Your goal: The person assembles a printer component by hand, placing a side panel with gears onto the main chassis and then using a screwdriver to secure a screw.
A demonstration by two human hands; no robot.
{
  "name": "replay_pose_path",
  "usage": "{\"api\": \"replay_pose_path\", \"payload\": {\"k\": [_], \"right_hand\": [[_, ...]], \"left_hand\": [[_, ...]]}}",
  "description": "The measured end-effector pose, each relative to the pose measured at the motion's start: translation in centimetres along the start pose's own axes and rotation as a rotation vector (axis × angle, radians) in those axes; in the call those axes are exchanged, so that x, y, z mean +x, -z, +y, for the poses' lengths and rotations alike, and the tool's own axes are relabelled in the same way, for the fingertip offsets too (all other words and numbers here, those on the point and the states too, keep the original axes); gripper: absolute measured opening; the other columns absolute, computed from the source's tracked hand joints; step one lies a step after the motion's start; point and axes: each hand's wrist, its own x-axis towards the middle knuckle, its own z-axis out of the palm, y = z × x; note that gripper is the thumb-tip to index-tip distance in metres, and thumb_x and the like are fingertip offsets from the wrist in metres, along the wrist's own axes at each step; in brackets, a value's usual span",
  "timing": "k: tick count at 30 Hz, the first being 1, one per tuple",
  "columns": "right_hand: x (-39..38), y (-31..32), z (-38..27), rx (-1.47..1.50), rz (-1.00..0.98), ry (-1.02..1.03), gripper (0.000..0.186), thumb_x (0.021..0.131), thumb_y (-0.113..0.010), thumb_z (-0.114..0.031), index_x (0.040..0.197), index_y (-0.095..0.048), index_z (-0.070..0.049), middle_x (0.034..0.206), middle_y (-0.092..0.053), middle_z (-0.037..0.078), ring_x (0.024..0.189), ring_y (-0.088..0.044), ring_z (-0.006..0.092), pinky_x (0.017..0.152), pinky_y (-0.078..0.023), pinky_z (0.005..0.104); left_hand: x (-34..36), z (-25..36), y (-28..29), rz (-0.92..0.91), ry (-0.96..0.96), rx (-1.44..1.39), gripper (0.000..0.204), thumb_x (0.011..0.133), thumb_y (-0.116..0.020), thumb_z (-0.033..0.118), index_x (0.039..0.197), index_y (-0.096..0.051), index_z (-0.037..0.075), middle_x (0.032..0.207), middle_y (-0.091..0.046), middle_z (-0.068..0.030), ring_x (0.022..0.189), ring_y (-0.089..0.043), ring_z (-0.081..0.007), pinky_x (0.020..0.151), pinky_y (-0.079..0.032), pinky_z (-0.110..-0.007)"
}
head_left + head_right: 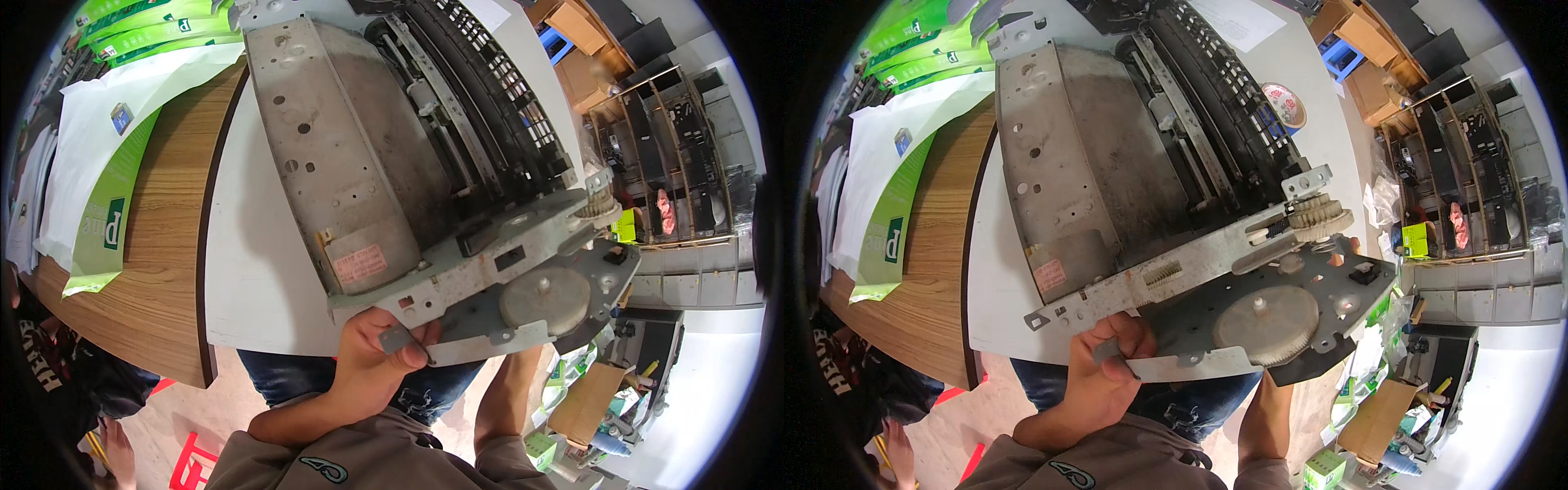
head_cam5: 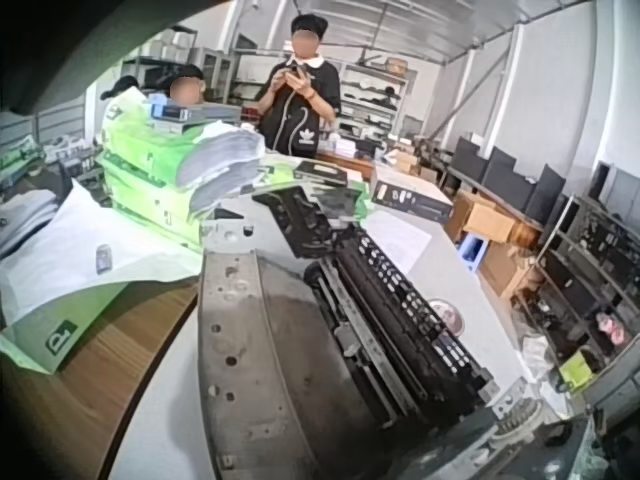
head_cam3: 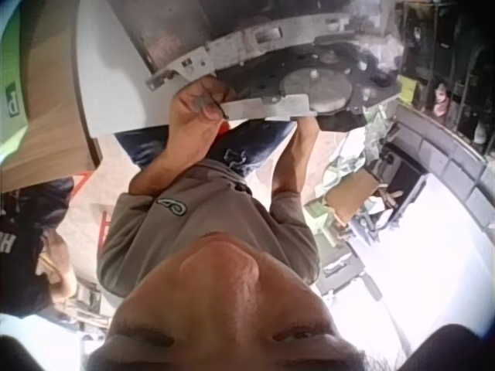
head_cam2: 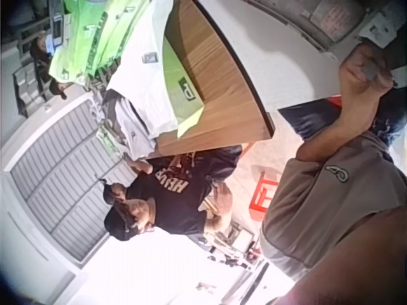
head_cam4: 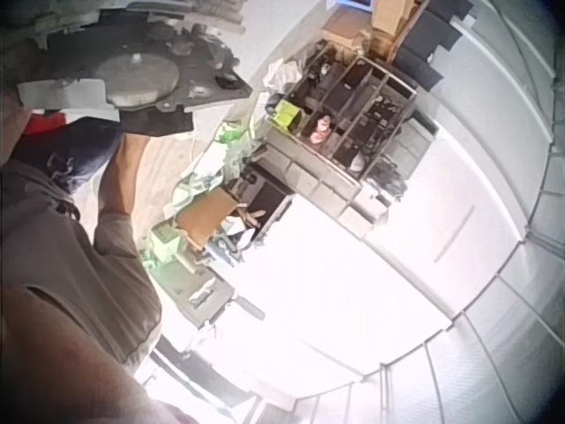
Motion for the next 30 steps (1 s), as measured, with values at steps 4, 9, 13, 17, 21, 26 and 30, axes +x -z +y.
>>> {"api": "replay_pose_path", "payload": {"k": [4,9,13,17,21,26,30], "right_hand": [[0.0,-0.2,0.2,0.019,0.0,0.005,0.051,0.082,-0.067,-0.01,0.129,-0.052,0.0,0.121,-0.058,0.015,0.109,-0.06,0.0325,0.098,-0.047,0.0435],[0.0,-0.2,-0.6,0.023,0.027,0.015,0.049,0.083,-0.066,-0.011,0.129,-0.052,-0.001,0.12,-0.058,0.016,0.108,-0.06,0.0336,0.098,-0.047,0.0446],[0.3,-0.6,-0.4,0.068,0.011,0.022,0.048,0.084,-0.066,-0.012,0.129,-0.052,-0.001,0.12,-0.058,0.016,0.108,-0.06,0.0345,0.097,-0.048,0.0454],[0.4,-0.6,-0.8,0.082,0.017,0.031,0.046,0.085,-0.065,-0.013,0.129,-0.052,-0.001,0.119,-0.058,0.016,0.107,-0.061,0.0353,0.097,-0.049,0.0462],[0.5,-1.0,-1.0,0.12,0.013,0.046,0.045,0.087,-0.064,-0.014,0.128,-0.053,-0.001,0.119,-0.058,0.016,0.107,-0.061,0.0362,0.097,-0.049,0.047],[0.5,-1.8,-1.7,0.197,0.008,0.07,0.043,0.088,-0.063,-0.015,0.128,-0.053,-0.002,0.118,-0.058,0.016,0.106,-0.062,0.0373,0.096,-0.05,0.048],[0.3,-1.6,-4.2,0.284,-0.005,0.141,0.042,0.089,-0.062,-0.016,0.128,-0.053,-0.002,0.118,-0.057,0.016,0.105,-0.062,0.0382,0.096,-0.05,0.0488]], "left_hand": [[0.0,-0.3,0.3,-0.024,0.012,0.028,0.055,0.069,-0.088,0.042,0.085,-0.049,0.007,0.081,-0.044,0.0013,0.077,-0.041,-0.0108,0.066,-0.032,-0.025],[0.0,-0.1,-0.2,-0.052,0.07,0.083,0.057,0.067,-0.087,0.046,0.083,-0.049,0.007,0.08,-0.044,0.0013,0.076,-0.042,-0.0108,0.066,-0.031,-0.025],[0.0,-0.4,-0.1,-0.036,0.047,0.126,0.058,0.066,-0.086,0.049,0.082,-0.048,0.008,0.079,-0.044,0.0008,0.075,-0.042,-0.0108,0.065,-0.03,-0.025],[0.4,-0.2,0.0,-0.068,0.066,0.171,0.059,0.066,-0.086,0.049,0.082,-0.048,0.008,0.078,-0.044,0.0007,0.075,-0.042,-0.0102,0.064,-0.03,-0.025],[0.8,-0.5,0.3,-0.064,0.049,0.171,0.059,0.065,-0.087,0.049,0.082,-0.048,0.007,0.078,-0.044,0.0007,0.074,-0.041,-0.0101,0.064,-0.03,-0.025],[0.8,-0.4,0.3,-0.057,0.009,0.143,0.058,0.066,-0.088,0.047,0.084,-0.048,0.007,0.079,-0.045,0.0006,0.074,-0.042,-0.0098,0.063,-0.034,-0.023],[0.0,-0.2,2.5,-0.172,-0.013,0.1,0.037,0.077,-0.084,0.022,0.085,-0.054,0.002,0.081,-0.051,-0.003,0.078,-0.049,-0.0141,0.069,-0.036,-0.026]]}}
